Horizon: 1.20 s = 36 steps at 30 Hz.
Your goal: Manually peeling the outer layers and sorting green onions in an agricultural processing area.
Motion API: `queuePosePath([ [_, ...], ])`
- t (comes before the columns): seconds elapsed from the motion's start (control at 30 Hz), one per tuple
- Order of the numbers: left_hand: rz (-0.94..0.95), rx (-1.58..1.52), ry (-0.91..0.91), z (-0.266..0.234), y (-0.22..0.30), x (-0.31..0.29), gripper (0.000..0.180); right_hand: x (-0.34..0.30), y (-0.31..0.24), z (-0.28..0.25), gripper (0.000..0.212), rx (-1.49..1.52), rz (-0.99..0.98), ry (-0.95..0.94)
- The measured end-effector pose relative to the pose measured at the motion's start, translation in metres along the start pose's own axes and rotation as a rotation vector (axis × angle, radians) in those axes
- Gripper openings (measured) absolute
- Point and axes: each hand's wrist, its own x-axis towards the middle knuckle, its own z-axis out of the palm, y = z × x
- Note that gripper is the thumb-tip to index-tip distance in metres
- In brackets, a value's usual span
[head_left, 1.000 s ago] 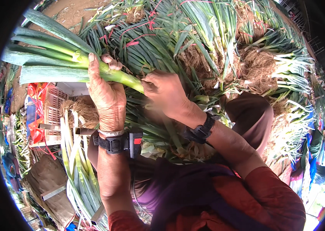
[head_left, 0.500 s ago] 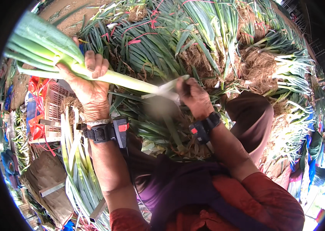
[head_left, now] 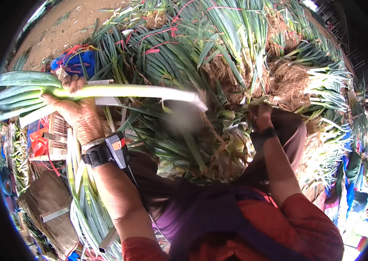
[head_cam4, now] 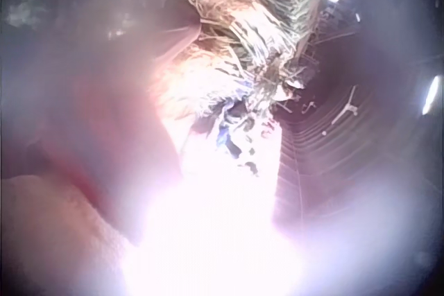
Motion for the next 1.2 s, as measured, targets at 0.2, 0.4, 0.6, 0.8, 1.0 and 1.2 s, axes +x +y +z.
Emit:
queuePosePath([
  [0.2, 0.1, 0.15, 0.077, -0.003, -0.014, -0.025, 0.047, -0.073, -0.218, 0.129, 0.028, -0.365, -0.618, -0.096],
  [0.4, 0.019, 0.09, 0.171, 0.0, -0.036, -0.027, 0.037, -0.103, -0.287, 0.204, 0.037, -0.432, -0.921, -0.199],
  [0.6, 0.02, 0.06, 0.273, -0.008, -0.038, -0.036, 0.034, -0.111, -0.291, 0.211, 0.028, -0.495, -0.886, -0.207],
  [0.8, 0.049, 0.055, 0.329, -0.012, -0.04, -0.04, 0.031, -0.118, -0.275, 0.216, 0.02, -0.57, -0.958, -0.171],
  [1.0, 0.069, 0.095, 0.311, -0.016, -0.042, -0.042, 0.029, -0.114, -0.283, 0.214, 0.02, -0.437, -1.017, -0.131],
  [1.2, 0.042, 0.182, 0.388, -0.011, -0.049, -0.038, 0.027, -0.105, -0.283, 0.223, 0.017, -0.512, -1.17, -0.098],
])
